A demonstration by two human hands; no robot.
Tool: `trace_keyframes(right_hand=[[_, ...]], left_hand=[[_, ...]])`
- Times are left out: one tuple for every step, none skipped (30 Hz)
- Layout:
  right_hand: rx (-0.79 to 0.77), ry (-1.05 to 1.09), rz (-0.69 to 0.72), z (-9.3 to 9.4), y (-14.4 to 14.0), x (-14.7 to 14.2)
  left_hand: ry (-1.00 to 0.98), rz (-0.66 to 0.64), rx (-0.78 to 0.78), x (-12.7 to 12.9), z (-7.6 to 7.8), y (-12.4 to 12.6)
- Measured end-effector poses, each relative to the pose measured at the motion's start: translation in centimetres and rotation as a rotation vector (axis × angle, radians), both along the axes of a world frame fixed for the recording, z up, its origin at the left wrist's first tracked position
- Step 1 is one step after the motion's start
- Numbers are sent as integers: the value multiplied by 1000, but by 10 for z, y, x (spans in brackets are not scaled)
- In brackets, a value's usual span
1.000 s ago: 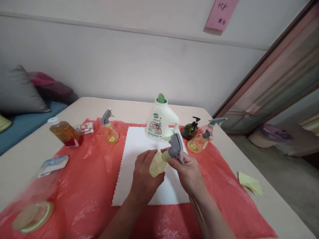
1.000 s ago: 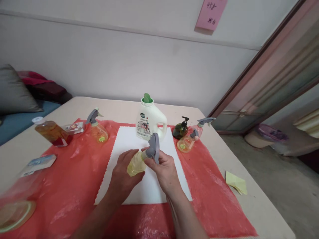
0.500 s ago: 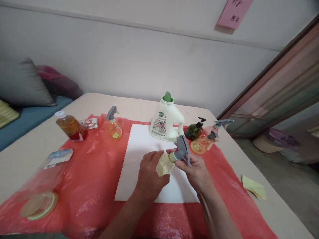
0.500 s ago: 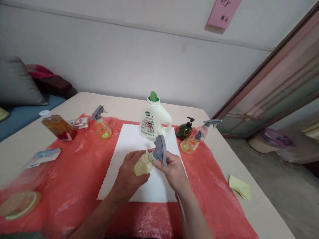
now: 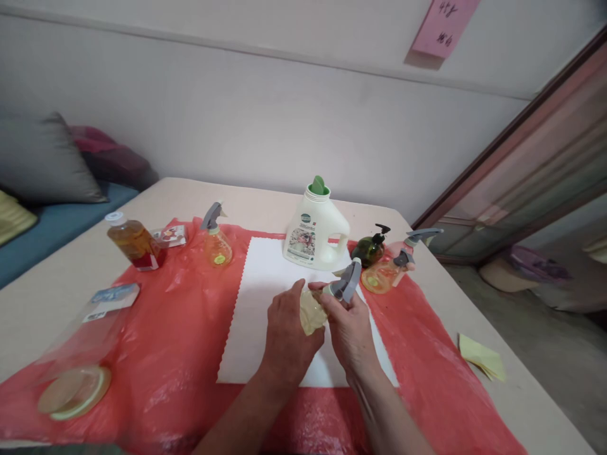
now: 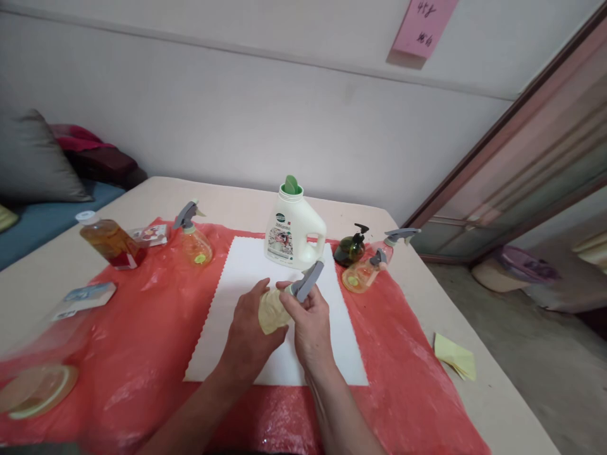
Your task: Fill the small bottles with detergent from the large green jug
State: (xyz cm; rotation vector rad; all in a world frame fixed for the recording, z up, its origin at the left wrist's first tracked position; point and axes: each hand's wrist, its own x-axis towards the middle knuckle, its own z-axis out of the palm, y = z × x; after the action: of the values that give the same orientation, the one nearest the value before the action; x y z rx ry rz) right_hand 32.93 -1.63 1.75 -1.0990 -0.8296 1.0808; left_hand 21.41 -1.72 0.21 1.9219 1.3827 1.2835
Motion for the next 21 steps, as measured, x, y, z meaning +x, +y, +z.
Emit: trace_keyframes(right_hand=[[6, 10, 12, -2, 0, -1], [18, 2, 29, -4, -1, -2], [39, -24, 45, -6, -1, -3], [64, -62, 59, -8, -1, -3], [89, -103, 62, -9, -1, -2], [110, -145, 50, -10, -1, -1], [122, -186, 31, -11, 0, 1], [129, -219, 8, -11, 1, 4], [132, -229, -12, -9, 2, 7], [131, -210, -24, -7, 3, 12], [135, -164, -29, -3, 4, 17], [144, -98, -27, 2, 4, 21], [161, -23, -22, 7, 4, 26], [183, 44, -18, 12, 3, 30], [206, 91, -11, 17, 2, 33], [228, 119, -4, 21, 1, 35], [243, 135, 4, 25, 0, 37], [254, 146, 8, 27, -1, 38], [258, 156, 3, 27, -1, 38], [252, 167, -13, 27, -1, 37], [236, 181, -42, 26, 0, 37]], left_hand=[[-30, 1, -32, 2, 1, -1], [-63, -4, -69, 4, 1, -2], [-102, -12, -109, 7, 2, -4], [-151, -24, -156, 8, 2, -6], [-206, -43, -214, 10, 2, -7], [-267, -67, -281, 10, 3, -9], [-339, -105, -352, 9, 4, -9], [-413, -161, -419, 8, 5, -10], [-487, -221, -470, 5, 6, -9], [-553, -268, -503, 2, 7, -8], [-606, -283, -529, -1, 8, -7], [-647, -265, -565, -3, 9, -6], [-679, -243, -629, -5, 10, -4], [-709, -248, -739, -6, 10, -3], [-743, -300, -892, -5, 10, -3], [-780, -397, -1055, -3, 9, -3], [-821, -508, -1182, -1, 8, -3], [-862, -603, -1245, 2, 7, -4], [-899, -647, -1233, 5, 6, -6], [-924, -632, -1155, 8, 5, -7], [-931, -583, -1028, 11, 4, -10]])
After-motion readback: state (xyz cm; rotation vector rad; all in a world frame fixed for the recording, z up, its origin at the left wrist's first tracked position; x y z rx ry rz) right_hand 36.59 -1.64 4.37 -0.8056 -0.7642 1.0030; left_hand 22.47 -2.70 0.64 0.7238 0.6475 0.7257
